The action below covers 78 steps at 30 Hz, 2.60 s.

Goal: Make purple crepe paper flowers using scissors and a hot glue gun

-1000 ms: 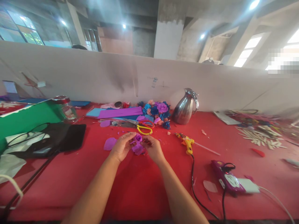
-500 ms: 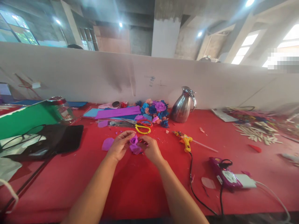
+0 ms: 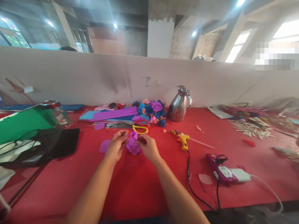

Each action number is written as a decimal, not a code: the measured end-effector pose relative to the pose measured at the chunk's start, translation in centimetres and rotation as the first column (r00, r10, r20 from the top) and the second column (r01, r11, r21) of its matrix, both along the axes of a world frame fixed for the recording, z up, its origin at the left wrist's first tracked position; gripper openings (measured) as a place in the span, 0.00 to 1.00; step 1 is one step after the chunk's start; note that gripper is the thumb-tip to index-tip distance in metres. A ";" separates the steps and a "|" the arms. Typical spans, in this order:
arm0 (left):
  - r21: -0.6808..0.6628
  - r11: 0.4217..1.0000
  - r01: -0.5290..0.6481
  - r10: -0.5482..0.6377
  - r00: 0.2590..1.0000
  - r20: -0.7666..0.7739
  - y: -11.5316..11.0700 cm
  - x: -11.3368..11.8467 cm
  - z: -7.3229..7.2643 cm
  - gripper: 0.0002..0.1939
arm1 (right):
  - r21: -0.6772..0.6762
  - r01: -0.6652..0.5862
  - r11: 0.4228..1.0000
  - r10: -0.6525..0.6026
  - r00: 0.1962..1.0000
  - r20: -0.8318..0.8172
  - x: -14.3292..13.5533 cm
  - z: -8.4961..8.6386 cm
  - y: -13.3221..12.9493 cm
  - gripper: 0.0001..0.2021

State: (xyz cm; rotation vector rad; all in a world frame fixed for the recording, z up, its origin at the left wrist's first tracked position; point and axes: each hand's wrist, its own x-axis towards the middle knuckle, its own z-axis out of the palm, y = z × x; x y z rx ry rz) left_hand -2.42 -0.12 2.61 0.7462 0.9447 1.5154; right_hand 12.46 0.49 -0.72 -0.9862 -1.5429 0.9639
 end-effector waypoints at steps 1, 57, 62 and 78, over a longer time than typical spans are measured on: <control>-0.001 1.000 -0.003 0.003 1.000 -0.031 0.0 0.0 -0.1 0.15 | 0.014 0.041 0.999 -0.041 0.999 0.021 0.0 -0.1 0.1 0.07; -0.012 0.995 0.104 -0.103 0.961 -0.258 -0.4 1.2 -0.2 0.11 | 0.276 0.243 0.930 -0.302 0.933 0.195 0.7 0.2 -0.4 0.06; 0.019 0.996 0.087 -0.081 0.971 -0.226 -0.2 1.3 -0.5 0.12 | 0.199 0.238 0.951 -0.266 0.956 0.127 0.5 0.2 -0.3 0.04; -0.027 0.998 0.053 -0.057 0.984 -0.168 -0.4 1.4 -0.4 0.13 | -0.021 0.103 0.994 -0.104 0.992 -0.069 -0.1 -0.5 0.1 0.04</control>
